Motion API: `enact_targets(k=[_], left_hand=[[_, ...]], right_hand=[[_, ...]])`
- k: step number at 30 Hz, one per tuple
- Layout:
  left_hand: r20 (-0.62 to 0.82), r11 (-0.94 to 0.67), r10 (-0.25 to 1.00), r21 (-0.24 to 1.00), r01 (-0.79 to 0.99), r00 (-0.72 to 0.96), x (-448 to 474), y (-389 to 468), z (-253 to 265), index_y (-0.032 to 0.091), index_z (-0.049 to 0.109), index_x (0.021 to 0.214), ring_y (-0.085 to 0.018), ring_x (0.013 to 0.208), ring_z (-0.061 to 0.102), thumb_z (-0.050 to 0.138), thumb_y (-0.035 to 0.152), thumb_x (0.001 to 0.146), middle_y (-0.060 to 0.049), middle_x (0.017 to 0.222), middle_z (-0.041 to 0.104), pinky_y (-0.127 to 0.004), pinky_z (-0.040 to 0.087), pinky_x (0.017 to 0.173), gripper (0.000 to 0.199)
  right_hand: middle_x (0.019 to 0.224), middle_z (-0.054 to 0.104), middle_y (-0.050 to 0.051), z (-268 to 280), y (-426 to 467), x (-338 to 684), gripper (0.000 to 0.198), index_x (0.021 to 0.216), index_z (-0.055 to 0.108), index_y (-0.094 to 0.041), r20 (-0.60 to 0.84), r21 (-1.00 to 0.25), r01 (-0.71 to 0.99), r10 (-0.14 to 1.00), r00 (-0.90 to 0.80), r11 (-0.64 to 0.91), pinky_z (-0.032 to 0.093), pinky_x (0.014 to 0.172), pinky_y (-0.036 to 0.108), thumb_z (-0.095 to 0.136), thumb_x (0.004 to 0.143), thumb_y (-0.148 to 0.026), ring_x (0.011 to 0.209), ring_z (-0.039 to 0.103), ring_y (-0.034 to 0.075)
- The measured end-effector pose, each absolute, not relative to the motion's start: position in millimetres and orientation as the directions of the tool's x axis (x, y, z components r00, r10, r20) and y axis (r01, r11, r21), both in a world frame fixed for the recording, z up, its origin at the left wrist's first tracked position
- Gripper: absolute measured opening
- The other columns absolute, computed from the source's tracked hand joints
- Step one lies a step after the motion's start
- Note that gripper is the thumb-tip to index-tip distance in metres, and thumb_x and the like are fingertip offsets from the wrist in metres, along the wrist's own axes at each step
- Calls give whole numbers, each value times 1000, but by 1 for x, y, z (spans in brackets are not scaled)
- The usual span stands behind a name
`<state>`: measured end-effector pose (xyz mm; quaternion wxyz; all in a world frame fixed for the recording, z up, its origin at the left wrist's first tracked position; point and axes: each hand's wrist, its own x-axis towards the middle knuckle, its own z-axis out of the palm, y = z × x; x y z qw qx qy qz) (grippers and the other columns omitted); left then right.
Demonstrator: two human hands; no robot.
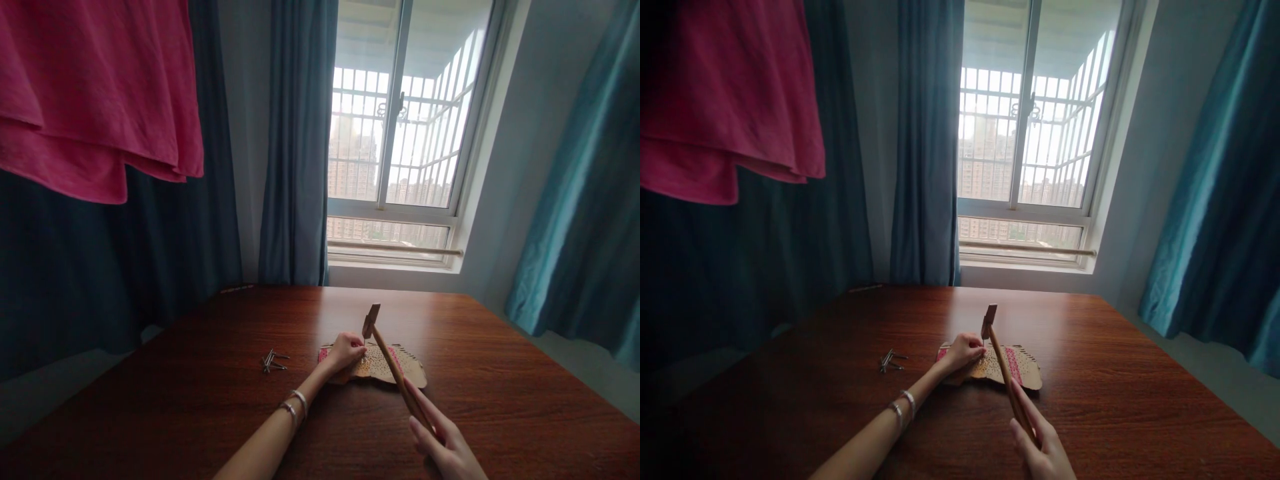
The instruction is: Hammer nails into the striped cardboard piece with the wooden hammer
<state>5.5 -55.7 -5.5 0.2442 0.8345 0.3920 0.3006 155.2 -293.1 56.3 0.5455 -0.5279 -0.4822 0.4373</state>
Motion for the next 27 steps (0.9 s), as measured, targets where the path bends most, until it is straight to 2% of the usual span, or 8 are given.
enact_targets(k=[5, 8, 11, 15, 19, 23, 25, 27], left_hand=[[321, -582, 796, 640, 501, 514, 5, -55, -7, 16, 69, 75, -12, 68, 54, 57, 32, 72, -1, 73, 64, -19, 37, 63, 21], [320, -586, 792, 634, 504, 519, 6, -54, -8, 16, 69, 75, -12, 68, 54, 56, 32, 72, -1, 73, 64, -20, 37, 63, 21], [311, -574, 803, 631, 522, 508, 6, -55, -8, 16, 69, 75, -13, 69, 54, 56, 33, 72, -1, 74, 64, -20, 37, 64, 22], [312, -573, 803, 635, 518, 507, 6, -55, -7, 15, 69, 74, -13, 70, 55, 57, 34, 71, -2, 75, 65, -20, 38, 64, 23], [312, -569, 806, 644, 511, 503, 6, -56, -6, 15, 70, 75, -13, 71, 56, 57, 34, 71, -3, 77, 65, -20, 38, 65, 23], [312, -571, 803, 647, 506, 507, 6, -58, -5, 16, 69, 76, -13, 71, 55, 57, 34, 71, -2, 77, 65, -20, 39, 66, 23], [308, -567, 807, 645, 512, 505, 6, -58, -4, 16, 69, 76, -13, 71, 55, 57, 34, 71, -2, 77, 65, -20, 39, 65, 22], [299, -558, 813, 644, 524, 499, 6, -58, -5, 16, 69, 76, -13, 71, 55, 57, 34, 71, -2, 77, 65, -20, 39, 65, 22]], right_hand=[[63, 61, 1, 58, -290, 158, 68, 126, 47, -26, 20, -999, -37, 989, 148, 26, 41, 39, 21, 63, 65, -52, 43, 48, 10], [57, 58, 0, 65, -289, 161, 70, 128, 43, -26, -29, -998, -63, 988, 150, -20, 35, 34, 18, 62, 66, -53, 38, 43, 8], [66, 62, 1, 70, -291, 160, 69, 128, 42, -27, -42, -994, -102, 983, 181, -24, 33, 34, 16, 61, 67, -54, 38, 40, 5], [94, 65, 5, 72, -295, 160, 62, 121, 51, -29, -14, -995, -97, 982, 188, 4, 37, 40, 17, 62, 66, -54, 45, 45, 5], [100, 64, 5, 73, -297, 159, 59, 118, 55, -29, -7, -999, -54, 987, 163, 2, 40, 44, 19, 63, 64, -54, 52, 50, 8], [112, 60, 3, 76, -295, 154, 52, 115, 57, -32, 20, -996, -76, 983, 185, 35, 40, 46, 18, 62, 67, -51, 49, 45, 5], [108, 62, 3, 78, -293, 152, 53, 115, 56, -32, 19, -997, -76, 983, 182, 34, 39, 44, 18, 62, 67, -52, 46, 43, 4], [93, 66, 4, 79, -292, 152, 59, 119, 54, -29, 5, -998, -58, 986, 167, 14, 37, 41, 18, 62, 66, -54, 44, 44, 5]])
